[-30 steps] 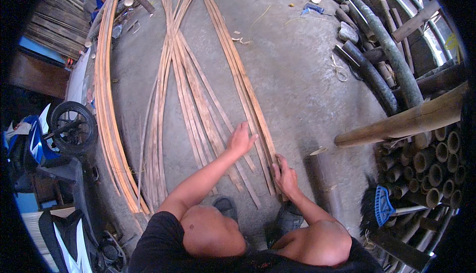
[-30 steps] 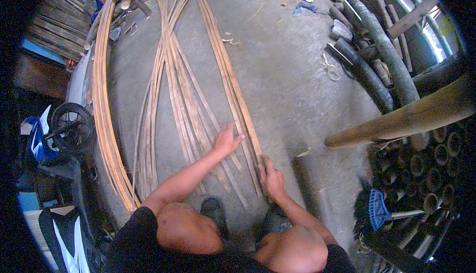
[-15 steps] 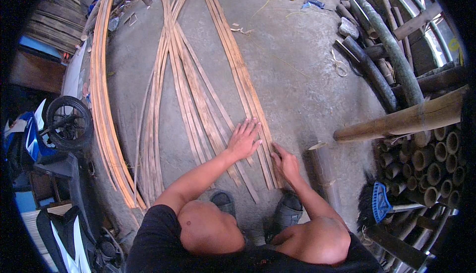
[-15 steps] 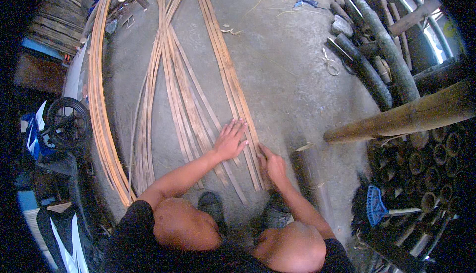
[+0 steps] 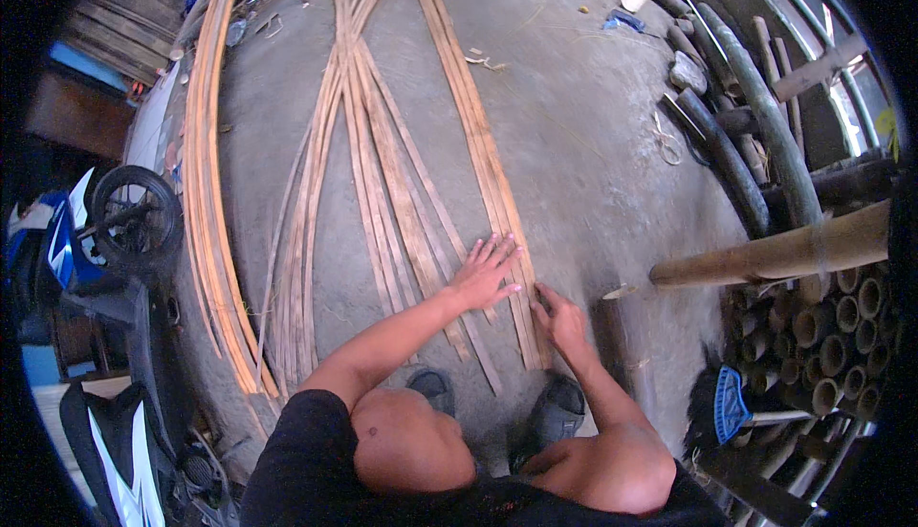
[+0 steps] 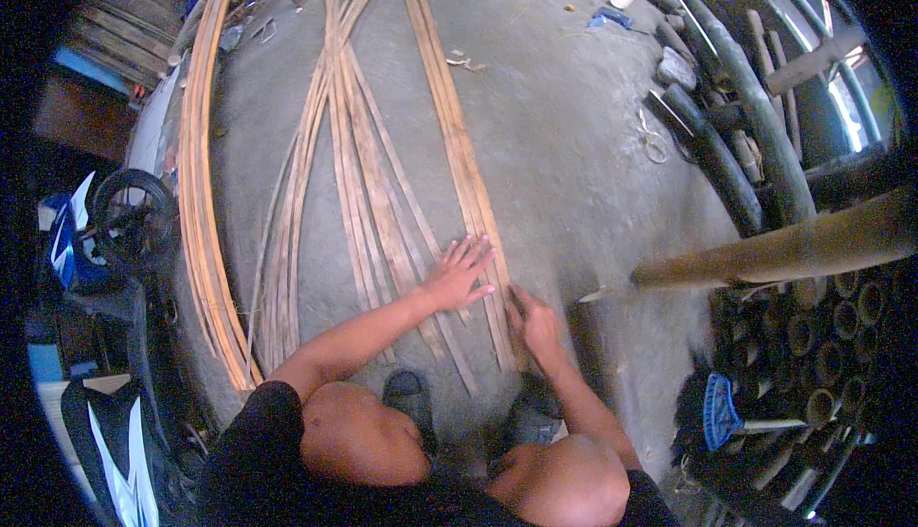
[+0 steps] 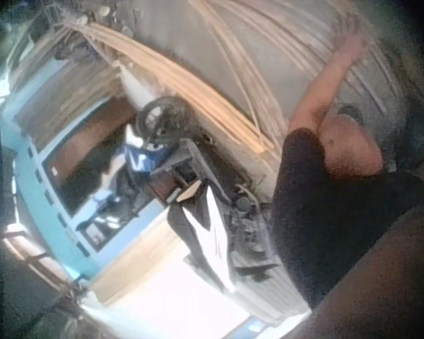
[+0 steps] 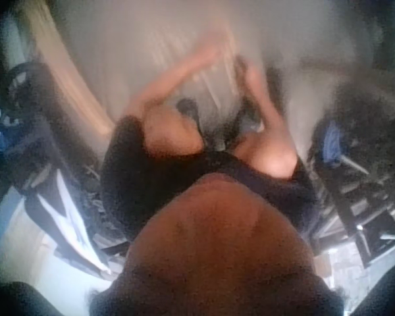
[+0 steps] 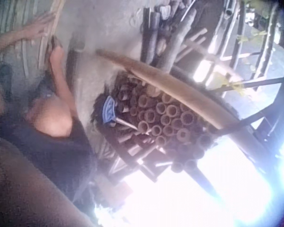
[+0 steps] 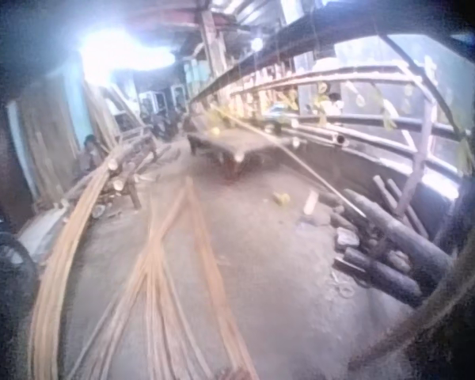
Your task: The person ties bamboo poles together with yellow string, uses a hammer to secure a wooden frame, and then arranges thin bamboo strips on the floor.
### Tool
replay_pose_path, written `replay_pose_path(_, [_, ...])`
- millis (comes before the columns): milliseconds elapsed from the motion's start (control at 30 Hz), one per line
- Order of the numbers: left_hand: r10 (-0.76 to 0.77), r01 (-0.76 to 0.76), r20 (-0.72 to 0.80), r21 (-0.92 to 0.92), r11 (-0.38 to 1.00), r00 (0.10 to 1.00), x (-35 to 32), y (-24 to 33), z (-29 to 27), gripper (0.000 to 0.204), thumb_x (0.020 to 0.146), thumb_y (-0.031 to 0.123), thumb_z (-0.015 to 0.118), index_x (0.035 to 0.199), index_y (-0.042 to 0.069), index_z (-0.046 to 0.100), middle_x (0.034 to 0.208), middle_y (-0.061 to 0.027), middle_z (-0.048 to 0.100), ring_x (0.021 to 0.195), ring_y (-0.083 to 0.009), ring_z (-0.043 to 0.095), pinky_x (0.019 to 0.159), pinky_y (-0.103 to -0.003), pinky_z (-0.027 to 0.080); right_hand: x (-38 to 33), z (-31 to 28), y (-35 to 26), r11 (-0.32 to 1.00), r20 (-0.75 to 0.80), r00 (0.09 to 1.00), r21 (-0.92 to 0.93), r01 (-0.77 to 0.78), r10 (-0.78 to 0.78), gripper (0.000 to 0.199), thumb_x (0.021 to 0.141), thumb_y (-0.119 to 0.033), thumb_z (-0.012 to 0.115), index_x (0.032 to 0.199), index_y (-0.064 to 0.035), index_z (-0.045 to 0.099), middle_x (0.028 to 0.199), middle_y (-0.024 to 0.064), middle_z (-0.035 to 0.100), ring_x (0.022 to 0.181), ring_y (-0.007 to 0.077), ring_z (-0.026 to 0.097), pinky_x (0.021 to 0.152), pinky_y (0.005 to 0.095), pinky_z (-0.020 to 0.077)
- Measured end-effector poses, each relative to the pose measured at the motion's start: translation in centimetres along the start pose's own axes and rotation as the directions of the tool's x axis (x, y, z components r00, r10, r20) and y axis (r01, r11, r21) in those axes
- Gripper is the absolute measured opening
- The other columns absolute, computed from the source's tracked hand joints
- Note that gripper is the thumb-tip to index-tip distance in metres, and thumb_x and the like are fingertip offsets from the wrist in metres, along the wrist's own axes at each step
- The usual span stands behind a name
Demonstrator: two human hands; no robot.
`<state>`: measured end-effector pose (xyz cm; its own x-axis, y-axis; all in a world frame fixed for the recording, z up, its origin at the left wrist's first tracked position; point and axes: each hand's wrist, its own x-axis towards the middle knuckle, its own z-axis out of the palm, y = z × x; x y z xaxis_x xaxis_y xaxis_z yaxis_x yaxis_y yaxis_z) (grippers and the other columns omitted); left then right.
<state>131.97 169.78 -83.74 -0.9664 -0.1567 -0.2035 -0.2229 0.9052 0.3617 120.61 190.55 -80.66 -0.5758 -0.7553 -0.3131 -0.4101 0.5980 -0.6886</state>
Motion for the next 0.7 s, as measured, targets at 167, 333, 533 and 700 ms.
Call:
replay_pose_path(167, [-0.131, 0.096, -0.282, -0.134, 0.986, 0.951, -0.9, -2.1, -0.7, 0.069, 0.098, 0.046, 0.058, 0.154, 0.011, 0.038, 0.153, -0.0225, 0.039, 0.14, -0.0464, 0.037, 0.115, -0.056, 0.031, -0.7, 0.3, 0.4, 0.999, -0.066, 0.998, 0.031, 0.017, -0.015, 0.052, 0.094, -0.033, 0.067, 0.141, -0.0147, 0.057, 0.089, 0.0214, 0.07, 0.077, 0.0358, 0.069, 0.074, 0.0454, 0.055])
replay_pose_path(333, [-0.598, 0.564, -0.505, -0.24, 0.79, 0.622, -5.0, -9.5, -4.3, 0.042, 0.093, 0.031, 0.066, 0.127, 0.008, 0.057, 0.123, -0.0214, 0.056, 0.115, -0.0423, 0.053, 0.098, -0.054, 0.043, -1.2, 0.6, 0.4, 0.994, -0.057, 0.994, 0.065, -0.09, 0.094, 0.049, 0.098, -0.028, 0.062, 0.143, -0.0121, 0.053, 0.071, 0.0179, 0.064, 0.067, 0.028, 0.066, 0.067, 0.0413, 0.0524])
replay_pose_path(533, [-0.877, 0.798, -0.22, -0.365, 0.48, 0.427, -10.4, -14.4, -4.2, 0.042, 0.094, 0.033, 0.063, 0.123, 0.004, 0.055, 0.127, -0.0254, 0.056, 0.119, -0.0463, 0.055, 0.097, -0.056, 0.046, -1.3, 3.6, 1.2, 0.979, -0.161, 0.986, 0.191, 0.077, -0.046, 0.045, 0.099, -0.021, 0.061, 0.142, -0.0098, 0.052, 0.071, 0.0113, 0.06, 0.065, 0.021, 0.059, 0.066, 0.0378, 0.0513])
replay_pose_path(700, [-0.901, 0.775, -0.261, -0.461, 0.433, 0.348, -10.4, -15.1, -3.2, 0.041, 0.095, 0.029, 0.058, 0.122, -0.001, 0.057, 0.115, -0.026, 0.065, 0.109, -0.0468, 0.063, 0.094, -0.055, 0.05, -2.7, 2.3, -2.8, 0.977, -0.093, 0.995, 0.206, 0.06, -0.041, 0.045, 0.099, -0.022, 0.062, 0.142, -0.013, 0.052, 0.079, 0.0176, 0.068, 0.069, 0.03, 0.068, 0.067, 0.0427, 0.0545])
